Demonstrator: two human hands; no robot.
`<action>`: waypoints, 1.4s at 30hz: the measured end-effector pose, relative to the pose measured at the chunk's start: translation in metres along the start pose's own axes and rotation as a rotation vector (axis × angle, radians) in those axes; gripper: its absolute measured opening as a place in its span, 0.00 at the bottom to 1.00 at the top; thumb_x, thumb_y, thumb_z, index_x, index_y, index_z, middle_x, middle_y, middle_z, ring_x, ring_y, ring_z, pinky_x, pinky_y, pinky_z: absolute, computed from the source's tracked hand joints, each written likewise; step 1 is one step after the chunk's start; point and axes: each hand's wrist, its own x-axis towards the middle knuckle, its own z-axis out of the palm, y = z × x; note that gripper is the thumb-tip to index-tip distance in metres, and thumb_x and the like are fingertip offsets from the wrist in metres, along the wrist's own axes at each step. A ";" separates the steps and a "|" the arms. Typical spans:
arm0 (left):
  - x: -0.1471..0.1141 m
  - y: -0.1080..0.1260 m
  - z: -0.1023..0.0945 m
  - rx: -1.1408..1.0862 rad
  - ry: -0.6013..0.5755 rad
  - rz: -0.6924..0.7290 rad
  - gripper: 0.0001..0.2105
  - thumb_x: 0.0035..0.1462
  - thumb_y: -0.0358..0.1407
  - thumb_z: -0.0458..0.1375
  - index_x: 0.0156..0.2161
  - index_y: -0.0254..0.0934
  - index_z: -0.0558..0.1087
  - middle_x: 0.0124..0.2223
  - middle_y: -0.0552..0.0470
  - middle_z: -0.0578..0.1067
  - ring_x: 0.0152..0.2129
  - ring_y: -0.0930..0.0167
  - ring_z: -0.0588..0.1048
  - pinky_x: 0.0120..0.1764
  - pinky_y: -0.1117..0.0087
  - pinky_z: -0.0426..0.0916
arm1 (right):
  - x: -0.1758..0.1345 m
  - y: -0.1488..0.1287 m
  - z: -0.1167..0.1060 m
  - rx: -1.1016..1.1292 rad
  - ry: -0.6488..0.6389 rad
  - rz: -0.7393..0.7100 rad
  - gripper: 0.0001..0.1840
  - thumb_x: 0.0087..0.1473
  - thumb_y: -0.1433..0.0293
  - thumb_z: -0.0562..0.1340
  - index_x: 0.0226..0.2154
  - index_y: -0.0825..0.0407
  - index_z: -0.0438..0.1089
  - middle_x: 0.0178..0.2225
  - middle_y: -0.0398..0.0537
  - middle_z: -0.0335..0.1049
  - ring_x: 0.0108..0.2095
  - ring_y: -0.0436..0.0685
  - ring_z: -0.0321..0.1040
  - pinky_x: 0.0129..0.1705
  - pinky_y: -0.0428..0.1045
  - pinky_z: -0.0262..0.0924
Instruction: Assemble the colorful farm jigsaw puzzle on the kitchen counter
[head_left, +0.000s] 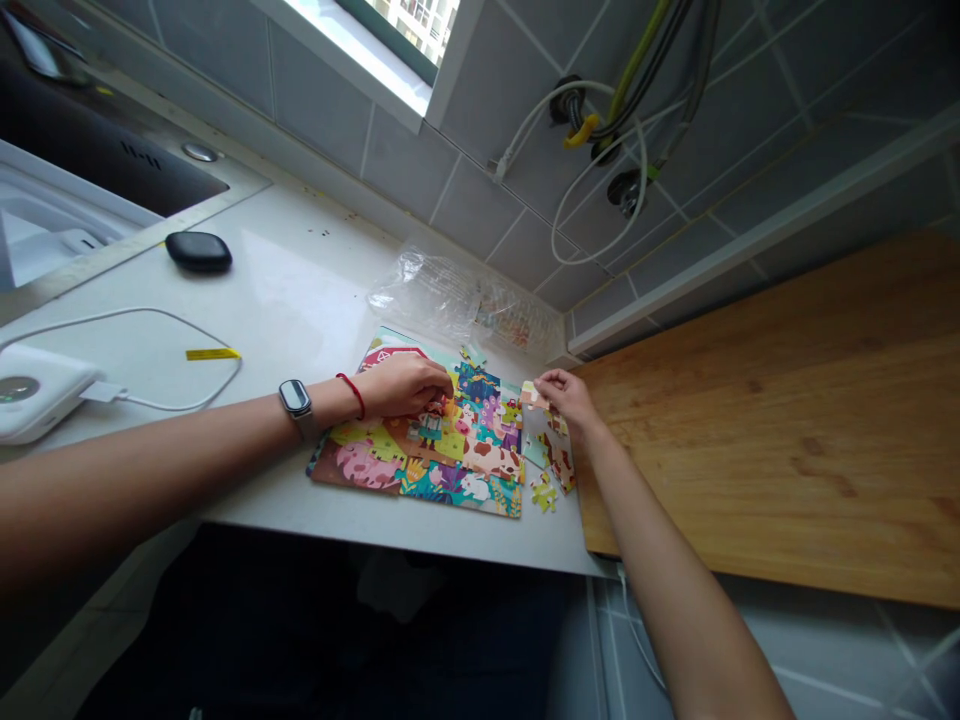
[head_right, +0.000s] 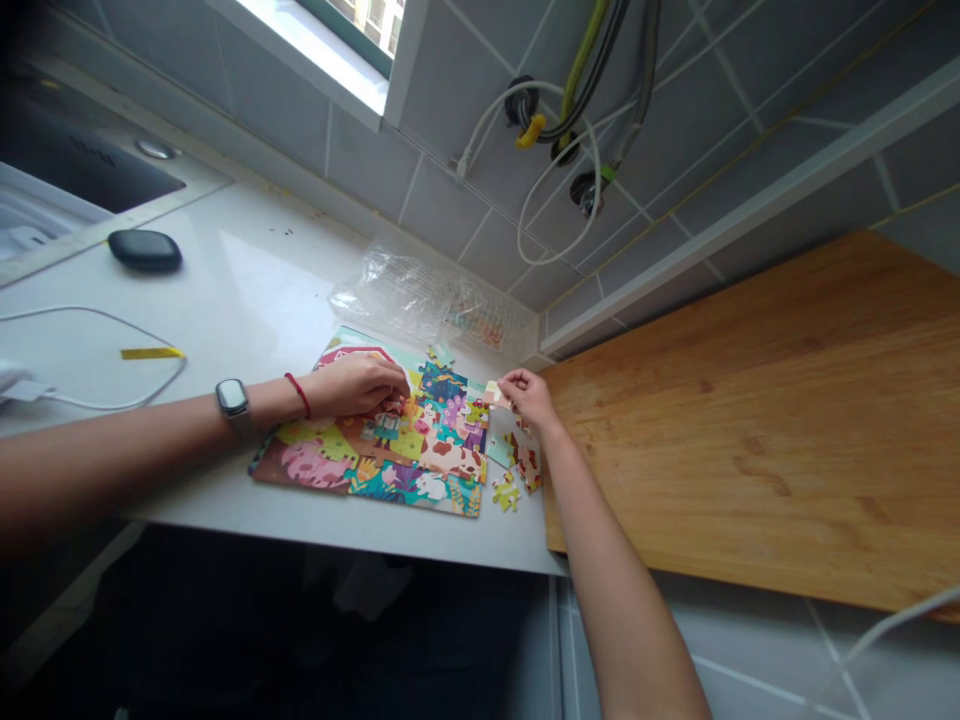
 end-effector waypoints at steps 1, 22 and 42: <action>0.000 0.000 0.000 -0.001 -0.001 0.001 0.16 0.57 0.24 0.51 0.38 0.39 0.81 0.37 0.52 0.83 0.31 0.71 0.79 0.37 0.72 0.71 | -0.011 -0.002 0.009 0.035 0.003 -0.023 0.26 0.49 0.45 0.66 0.38 0.49 0.70 0.24 0.37 0.66 0.21 0.49 0.56 0.24 0.44 0.54; -0.002 0.010 0.004 -0.004 -0.009 0.009 0.13 0.60 0.26 0.54 0.37 0.41 0.81 0.36 0.53 0.83 0.31 0.71 0.78 0.37 0.72 0.70 | -0.098 0.024 0.096 0.363 0.561 -0.319 0.15 0.61 0.58 0.65 0.40 0.51 0.82 0.43 0.54 0.80 0.46 0.62 0.76 0.55 0.59 0.70; -0.004 0.007 0.007 -0.006 -0.012 0.000 0.16 0.57 0.22 0.52 0.37 0.41 0.81 0.36 0.55 0.83 0.31 0.72 0.79 0.38 0.73 0.69 | -0.101 0.029 0.104 0.713 0.612 -0.121 0.37 0.58 0.59 0.67 0.67 0.49 0.62 0.48 0.54 0.75 0.30 0.52 0.74 0.34 0.50 0.74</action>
